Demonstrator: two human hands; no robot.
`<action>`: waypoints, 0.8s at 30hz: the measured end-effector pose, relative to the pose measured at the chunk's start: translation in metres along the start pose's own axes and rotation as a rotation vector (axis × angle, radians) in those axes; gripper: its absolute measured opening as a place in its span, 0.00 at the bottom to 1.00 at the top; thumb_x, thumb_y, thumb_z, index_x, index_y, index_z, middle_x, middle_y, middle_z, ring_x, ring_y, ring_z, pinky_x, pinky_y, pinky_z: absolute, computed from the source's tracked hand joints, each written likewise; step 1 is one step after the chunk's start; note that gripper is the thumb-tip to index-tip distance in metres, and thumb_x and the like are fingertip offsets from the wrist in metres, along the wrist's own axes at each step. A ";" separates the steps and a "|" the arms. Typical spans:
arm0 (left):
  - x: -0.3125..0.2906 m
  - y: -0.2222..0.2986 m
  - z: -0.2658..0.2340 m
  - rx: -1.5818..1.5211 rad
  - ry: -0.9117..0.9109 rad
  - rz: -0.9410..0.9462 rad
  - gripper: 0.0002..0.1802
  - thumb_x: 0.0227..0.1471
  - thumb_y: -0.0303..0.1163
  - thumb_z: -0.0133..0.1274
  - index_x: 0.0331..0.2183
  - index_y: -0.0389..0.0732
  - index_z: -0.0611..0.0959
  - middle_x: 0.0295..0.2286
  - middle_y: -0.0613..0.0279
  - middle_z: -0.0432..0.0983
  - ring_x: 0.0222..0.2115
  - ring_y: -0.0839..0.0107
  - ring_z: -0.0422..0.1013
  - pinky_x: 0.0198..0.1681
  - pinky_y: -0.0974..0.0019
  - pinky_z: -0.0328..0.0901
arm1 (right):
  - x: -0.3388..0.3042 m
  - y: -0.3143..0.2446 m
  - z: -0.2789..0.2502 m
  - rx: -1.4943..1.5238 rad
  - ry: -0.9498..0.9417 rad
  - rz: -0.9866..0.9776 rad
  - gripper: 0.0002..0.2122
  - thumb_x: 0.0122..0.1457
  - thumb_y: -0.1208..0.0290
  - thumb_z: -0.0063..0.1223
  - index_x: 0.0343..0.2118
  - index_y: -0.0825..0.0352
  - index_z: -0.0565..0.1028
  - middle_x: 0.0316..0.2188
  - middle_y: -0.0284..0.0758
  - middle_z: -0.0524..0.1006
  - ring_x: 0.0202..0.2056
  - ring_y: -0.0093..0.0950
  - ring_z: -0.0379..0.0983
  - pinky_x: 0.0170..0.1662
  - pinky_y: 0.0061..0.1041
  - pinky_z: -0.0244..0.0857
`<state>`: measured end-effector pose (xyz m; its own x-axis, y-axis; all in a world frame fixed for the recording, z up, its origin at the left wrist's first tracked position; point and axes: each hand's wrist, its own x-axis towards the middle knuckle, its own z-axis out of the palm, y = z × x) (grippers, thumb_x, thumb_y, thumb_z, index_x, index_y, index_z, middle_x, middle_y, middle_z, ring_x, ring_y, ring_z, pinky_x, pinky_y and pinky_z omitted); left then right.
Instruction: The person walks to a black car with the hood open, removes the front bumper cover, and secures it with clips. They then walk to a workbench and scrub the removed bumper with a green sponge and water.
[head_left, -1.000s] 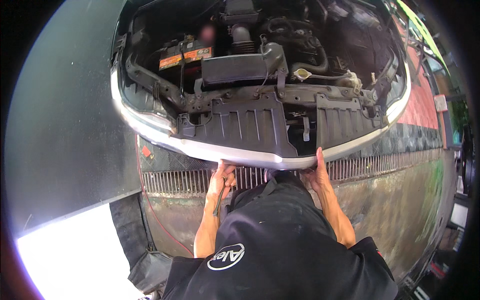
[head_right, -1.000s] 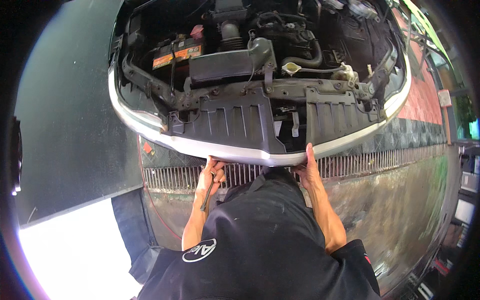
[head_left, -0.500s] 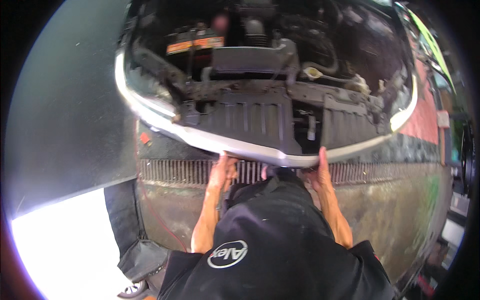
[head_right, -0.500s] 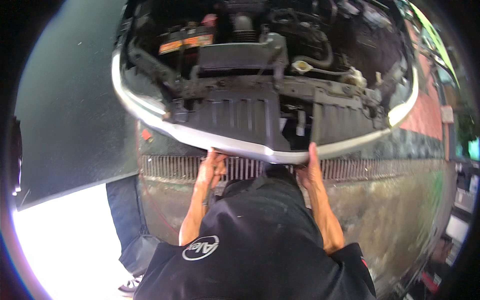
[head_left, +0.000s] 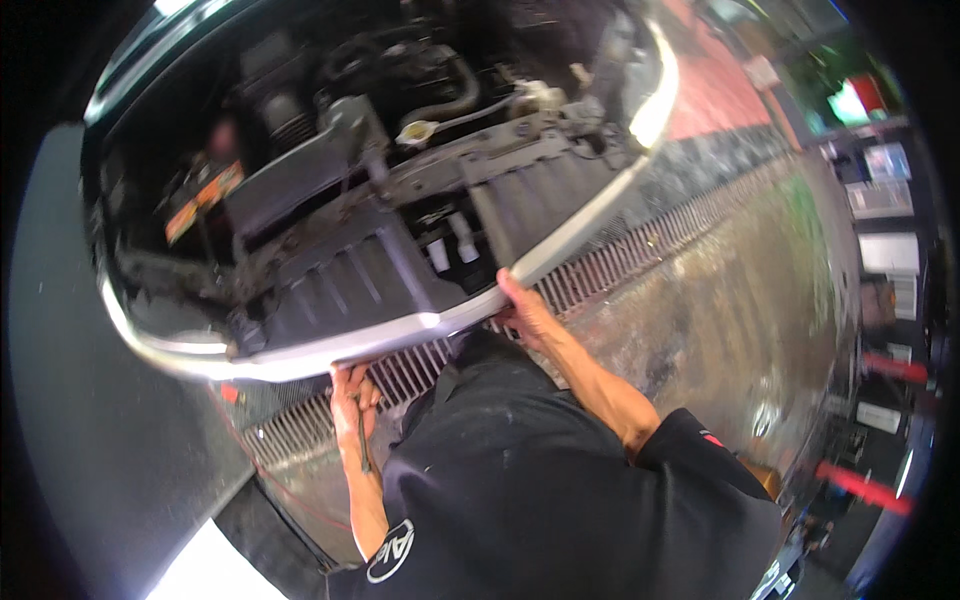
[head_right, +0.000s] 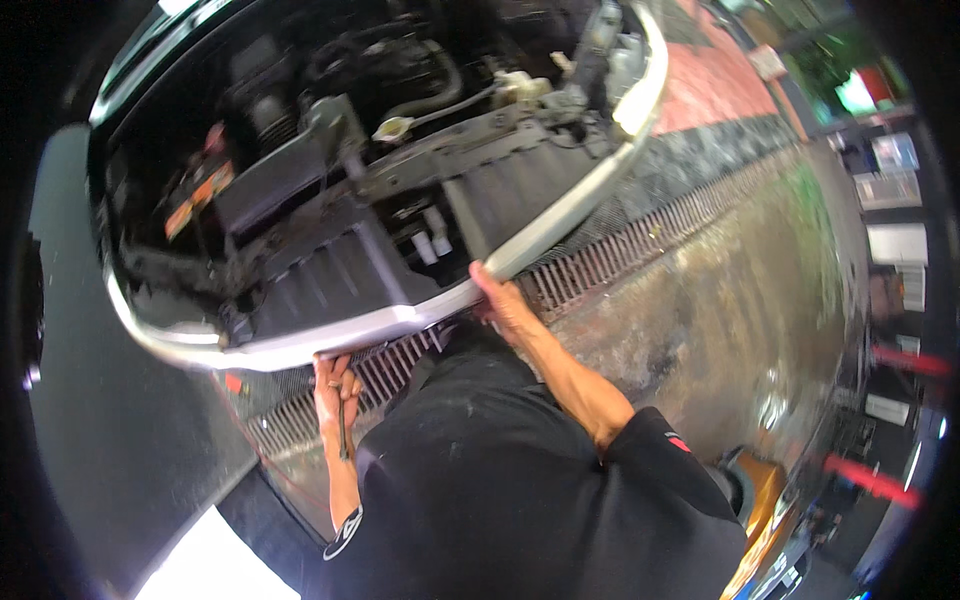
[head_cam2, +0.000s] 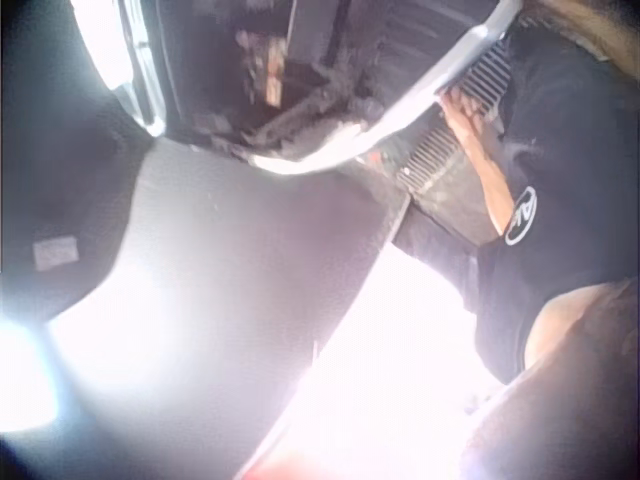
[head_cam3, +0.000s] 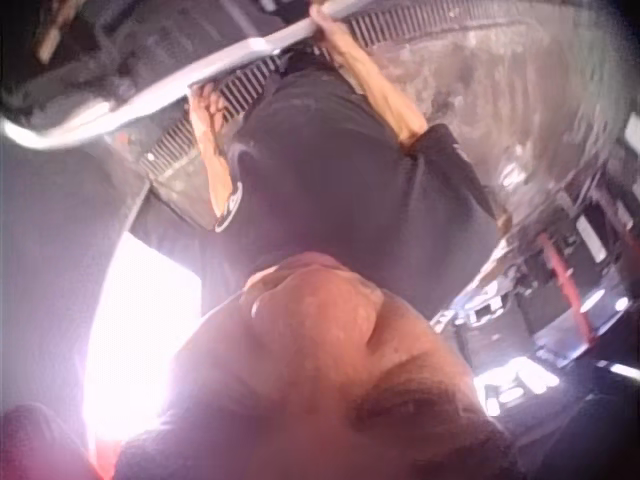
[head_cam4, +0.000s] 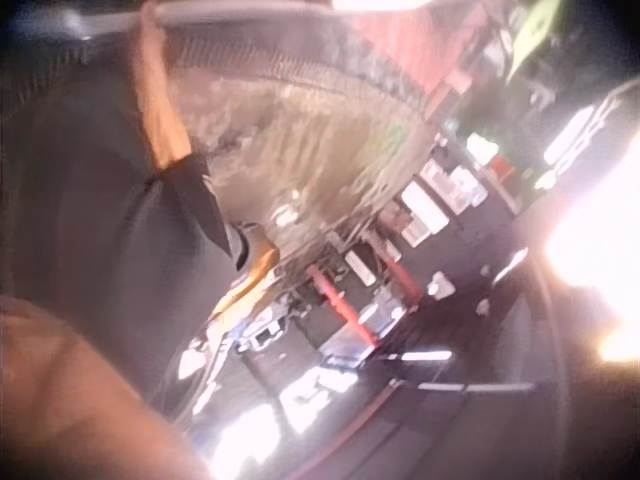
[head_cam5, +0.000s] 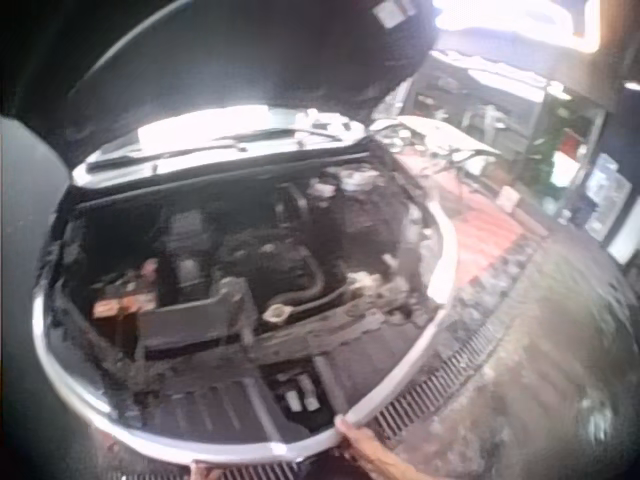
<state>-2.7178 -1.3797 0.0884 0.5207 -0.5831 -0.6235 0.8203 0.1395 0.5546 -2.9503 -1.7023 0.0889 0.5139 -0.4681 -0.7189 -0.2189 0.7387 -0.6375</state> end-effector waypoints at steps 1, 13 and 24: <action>-0.001 -0.001 0.002 -0.007 -0.045 0.005 0.28 0.74 0.57 0.42 0.56 0.44 0.75 0.52 0.53 0.77 0.16 0.80 0.56 0.25 0.72 0.58 | 0.002 0.005 -0.003 0.005 0.001 -0.013 0.43 0.56 0.29 0.63 0.59 0.67 0.70 0.52 0.41 0.77 0.49 0.35 0.74 0.55 0.42 0.68; 0.005 0.001 0.005 0.086 -0.012 0.029 0.31 0.72 0.59 0.45 0.62 0.46 0.72 0.59 0.42 0.74 0.16 0.81 0.56 0.23 0.73 0.60 | 0.004 -0.004 -0.003 0.000 0.040 -0.037 0.53 0.50 0.28 0.68 0.63 0.78 0.70 0.56 0.53 0.76 0.55 0.43 0.75 0.55 0.48 0.71; 0.001 0.000 0.003 0.042 -0.008 0.017 0.33 0.72 0.60 0.44 0.63 0.45 0.73 0.58 0.46 0.77 0.15 0.80 0.57 0.23 0.72 0.60 | -0.015 -0.007 0.008 -0.032 0.106 -0.056 0.55 0.48 0.24 0.65 0.63 0.76 0.69 0.58 0.50 0.74 0.56 0.41 0.71 0.57 0.46 0.68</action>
<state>-2.7180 -1.3825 0.0888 0.5327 -0.5874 -0.6092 0.8005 0.1160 0.5880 -2.9495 -1.6962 0.1062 0.4359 -0.5584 -0.7058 -0.2192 0.6947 -0.6851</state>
